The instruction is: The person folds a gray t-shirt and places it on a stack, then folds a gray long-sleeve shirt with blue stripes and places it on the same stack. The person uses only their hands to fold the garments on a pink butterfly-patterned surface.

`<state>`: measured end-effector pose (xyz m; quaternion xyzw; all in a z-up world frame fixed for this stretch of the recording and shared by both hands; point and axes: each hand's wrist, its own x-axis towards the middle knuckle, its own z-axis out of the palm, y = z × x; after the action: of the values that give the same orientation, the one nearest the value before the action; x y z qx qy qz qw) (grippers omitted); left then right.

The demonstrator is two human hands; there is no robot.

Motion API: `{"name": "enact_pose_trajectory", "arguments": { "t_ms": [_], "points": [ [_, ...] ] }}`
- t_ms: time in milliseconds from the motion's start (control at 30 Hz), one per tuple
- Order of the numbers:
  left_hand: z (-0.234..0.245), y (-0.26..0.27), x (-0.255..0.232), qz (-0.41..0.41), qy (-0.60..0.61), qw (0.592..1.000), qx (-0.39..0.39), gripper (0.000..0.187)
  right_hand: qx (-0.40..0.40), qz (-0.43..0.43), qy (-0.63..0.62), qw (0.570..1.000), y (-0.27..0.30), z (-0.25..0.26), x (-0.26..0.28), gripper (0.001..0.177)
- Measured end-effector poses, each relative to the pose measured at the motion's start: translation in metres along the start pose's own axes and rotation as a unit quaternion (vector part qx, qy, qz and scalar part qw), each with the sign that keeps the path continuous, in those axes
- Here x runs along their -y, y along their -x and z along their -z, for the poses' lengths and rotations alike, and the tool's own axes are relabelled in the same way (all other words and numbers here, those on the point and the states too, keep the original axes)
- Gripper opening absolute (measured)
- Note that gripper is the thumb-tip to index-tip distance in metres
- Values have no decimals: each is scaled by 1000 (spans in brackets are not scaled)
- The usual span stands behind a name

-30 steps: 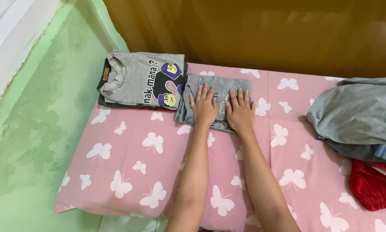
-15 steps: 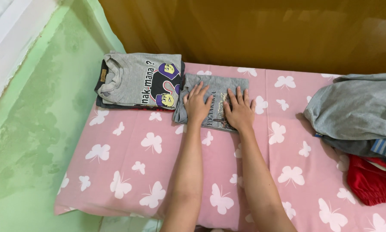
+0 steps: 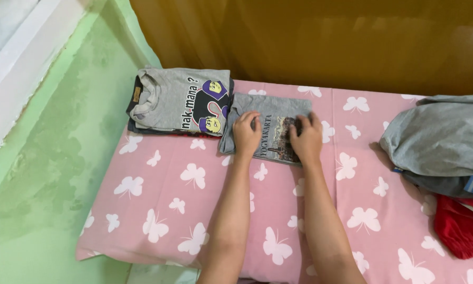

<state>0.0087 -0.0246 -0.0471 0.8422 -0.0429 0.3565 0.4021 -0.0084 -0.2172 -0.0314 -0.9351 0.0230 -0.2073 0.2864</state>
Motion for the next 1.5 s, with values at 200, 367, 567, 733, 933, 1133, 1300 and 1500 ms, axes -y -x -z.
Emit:
{"name": "enact_pose_trajectory", "arguments": {
  "t_ms": [200,367,567,733,933,1133,1300,1500],
  "points": [
    [3,-2,-6,12,-28,1000,7,12,-9,-51,-52,997,-12,-9,-38,37],
    [-3,1,-8,32,-72,996,40,11,62,-54,-111,990,-11,22,-18,38],
    [1,-2,-16,29,-89,993,66,12,65,-30,-168,983,-15,23,-29,40],
    [2,-1,-28,18,-113,990,80,13,43,-38,-221,974,-17,41,-43,43],
    [7,1,-46,56,-158,981,97,21,9,-52,-201,978,-17,58,-85,43],
    [1,2,-47,186,-171,953,165,62,19,-84,-159,983,-18,61,-90,42],
    [19,-10,-52,213,-121,939,243,65,65,-115,-187,973,-17,77,-71,39],
    [47,-15,-68,160,126,950,237,67,120,-103,-216,963,-17,87,-65,52]
  ]
}}
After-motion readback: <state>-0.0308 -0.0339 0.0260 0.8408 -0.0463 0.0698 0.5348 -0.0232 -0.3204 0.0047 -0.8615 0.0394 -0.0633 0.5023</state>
